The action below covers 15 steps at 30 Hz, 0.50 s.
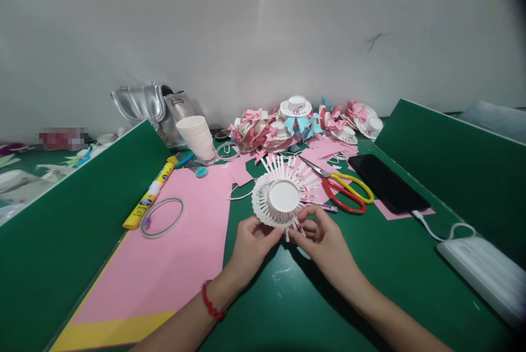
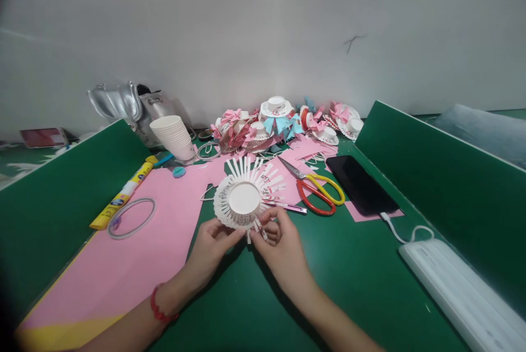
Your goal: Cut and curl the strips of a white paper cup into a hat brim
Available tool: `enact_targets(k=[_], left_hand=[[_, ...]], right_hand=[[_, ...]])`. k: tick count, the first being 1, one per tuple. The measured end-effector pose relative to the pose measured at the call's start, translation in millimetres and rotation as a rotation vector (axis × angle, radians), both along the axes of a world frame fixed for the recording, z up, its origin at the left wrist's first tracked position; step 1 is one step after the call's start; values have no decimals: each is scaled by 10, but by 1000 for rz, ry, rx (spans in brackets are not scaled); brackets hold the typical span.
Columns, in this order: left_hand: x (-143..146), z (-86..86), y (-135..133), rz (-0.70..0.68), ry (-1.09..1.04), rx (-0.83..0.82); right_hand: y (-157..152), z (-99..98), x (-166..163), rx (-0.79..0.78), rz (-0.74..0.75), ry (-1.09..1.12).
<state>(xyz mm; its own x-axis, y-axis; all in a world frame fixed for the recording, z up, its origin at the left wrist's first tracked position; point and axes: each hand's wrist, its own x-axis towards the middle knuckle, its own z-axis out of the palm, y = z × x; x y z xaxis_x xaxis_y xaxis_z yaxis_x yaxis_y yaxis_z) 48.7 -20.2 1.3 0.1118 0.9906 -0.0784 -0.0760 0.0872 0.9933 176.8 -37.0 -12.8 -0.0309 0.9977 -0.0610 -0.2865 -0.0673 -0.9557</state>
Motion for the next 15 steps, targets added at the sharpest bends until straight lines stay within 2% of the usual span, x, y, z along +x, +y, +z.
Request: enact_targets(k=[8, 15], left_hand=[[-1, 16, -4, 8, 22, 14], [2, 14, -3, -17, 27, 15]], right_hand=[[9, -26, -2, 21, -34, -73], [-2, -34, -30, 44, 6, -142]])
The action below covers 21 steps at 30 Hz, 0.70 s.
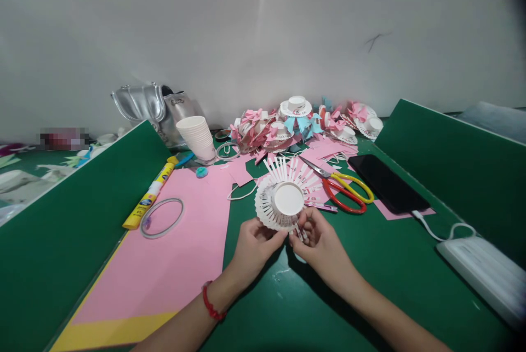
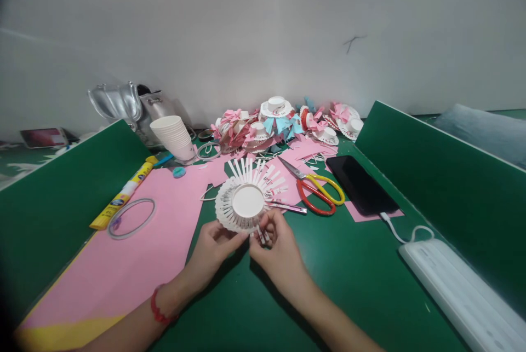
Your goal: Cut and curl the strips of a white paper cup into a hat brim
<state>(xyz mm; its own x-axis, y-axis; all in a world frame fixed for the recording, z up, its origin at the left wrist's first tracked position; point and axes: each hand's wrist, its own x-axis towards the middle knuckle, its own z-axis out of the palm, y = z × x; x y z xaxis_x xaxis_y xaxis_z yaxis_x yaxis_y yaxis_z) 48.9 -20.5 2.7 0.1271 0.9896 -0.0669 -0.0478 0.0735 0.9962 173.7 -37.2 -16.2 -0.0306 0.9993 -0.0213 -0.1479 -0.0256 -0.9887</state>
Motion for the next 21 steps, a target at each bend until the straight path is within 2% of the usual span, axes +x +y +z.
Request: enact_targets(k=[21], left_hand=[[-1, -19, 0, -5, -32, -39]], right_hand=[[35, -16, 55, -30, 4, -45]])
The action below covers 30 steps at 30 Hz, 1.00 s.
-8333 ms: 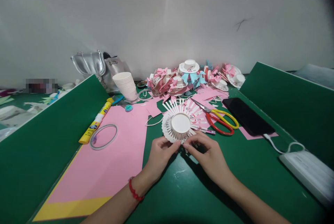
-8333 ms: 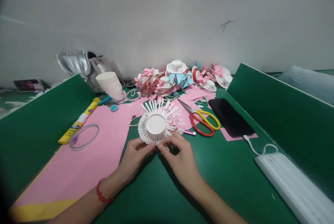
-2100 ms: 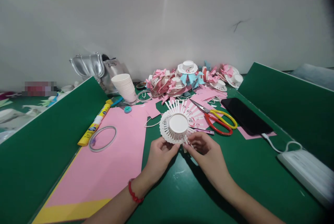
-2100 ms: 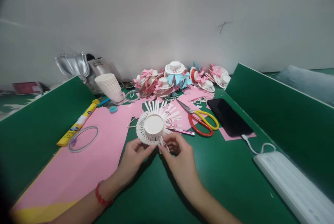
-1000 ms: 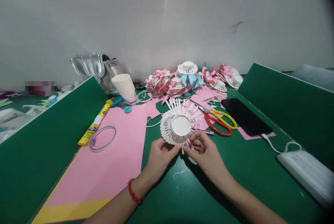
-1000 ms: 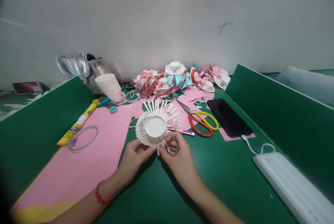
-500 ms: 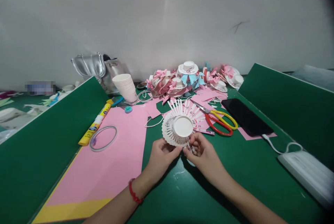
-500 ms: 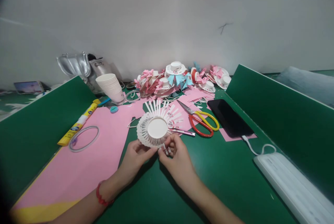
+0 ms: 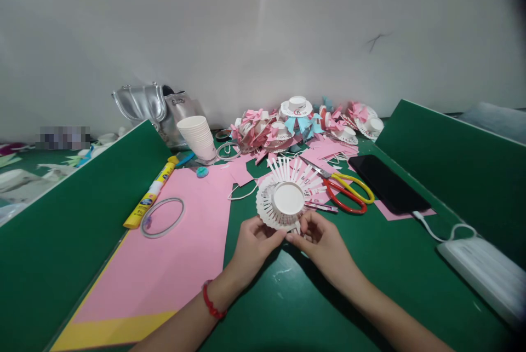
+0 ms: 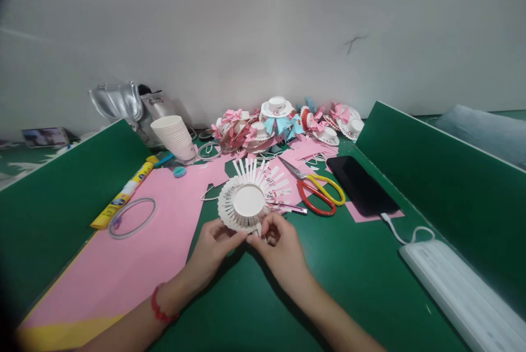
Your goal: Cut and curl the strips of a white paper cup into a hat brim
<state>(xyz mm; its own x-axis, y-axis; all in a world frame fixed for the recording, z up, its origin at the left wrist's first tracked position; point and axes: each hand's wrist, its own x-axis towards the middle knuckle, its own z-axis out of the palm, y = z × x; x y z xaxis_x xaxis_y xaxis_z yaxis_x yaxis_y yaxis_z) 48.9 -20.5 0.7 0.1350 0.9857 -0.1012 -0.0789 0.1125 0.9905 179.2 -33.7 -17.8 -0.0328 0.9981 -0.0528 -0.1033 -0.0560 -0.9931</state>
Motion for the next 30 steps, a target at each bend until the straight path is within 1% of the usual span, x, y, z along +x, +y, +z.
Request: enact_targets(k=[8, 13, 16, 22, 26, 30], left_hand=[[-13, 6, 6, 7, -28, -19], [-14, -12, 10, 21, -36, -31], [-16, -24, 16, 31, -45, -25], [-16, -33, 23, 28, -80, -32], [0, -21, 25, 53, -63, -27], [11, -12, 18, 62, -47, -16]], right_hand=[[-11, 13, -4, 57, -18, -75], [-41, 65, -4, 138, -47, -199], [-50, 80, -2, 150, -40, -243], [-47, 73, -10, 147, -33, -186], [-60, 95, -7, 175, -47, -189], [-77, 116, 12, 204, -75, -141]])
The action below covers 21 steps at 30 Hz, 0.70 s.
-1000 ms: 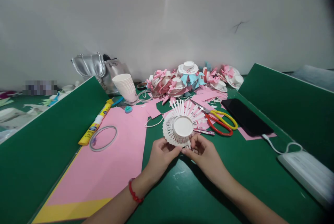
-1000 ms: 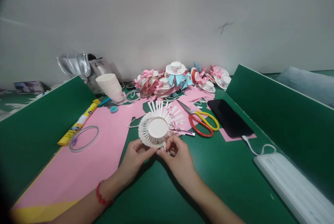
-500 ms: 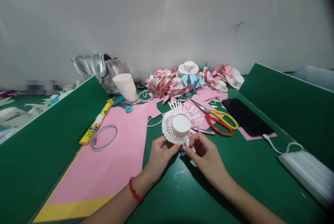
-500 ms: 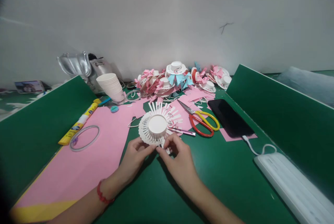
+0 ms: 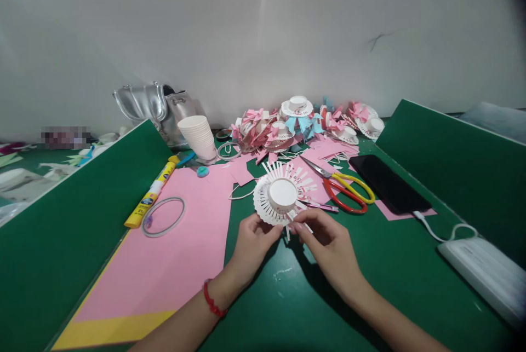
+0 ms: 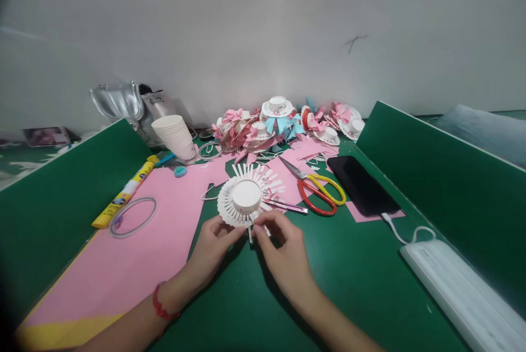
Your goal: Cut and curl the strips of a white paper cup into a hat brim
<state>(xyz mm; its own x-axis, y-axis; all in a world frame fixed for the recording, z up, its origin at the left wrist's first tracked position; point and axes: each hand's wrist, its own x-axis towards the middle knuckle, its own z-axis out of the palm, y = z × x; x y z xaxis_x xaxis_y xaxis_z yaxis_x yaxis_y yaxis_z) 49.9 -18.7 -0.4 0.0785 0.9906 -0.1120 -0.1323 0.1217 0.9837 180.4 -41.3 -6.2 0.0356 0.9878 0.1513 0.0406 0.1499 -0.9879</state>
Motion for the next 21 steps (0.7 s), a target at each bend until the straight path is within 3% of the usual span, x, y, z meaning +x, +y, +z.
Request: enact_targets(k=[6, 12, 21], left_hand=[[-30, -46, 5, -30, 1, 15], [-37, -48, 2, -46, -33, -2], [-49, -29, -4, -52, 66, -32]], right_hand=[[11, -29, 4, 53, 16, -100], [25, -45, -18, -50, 19, -124], [25, -56, -14, -33, 18, -194]])
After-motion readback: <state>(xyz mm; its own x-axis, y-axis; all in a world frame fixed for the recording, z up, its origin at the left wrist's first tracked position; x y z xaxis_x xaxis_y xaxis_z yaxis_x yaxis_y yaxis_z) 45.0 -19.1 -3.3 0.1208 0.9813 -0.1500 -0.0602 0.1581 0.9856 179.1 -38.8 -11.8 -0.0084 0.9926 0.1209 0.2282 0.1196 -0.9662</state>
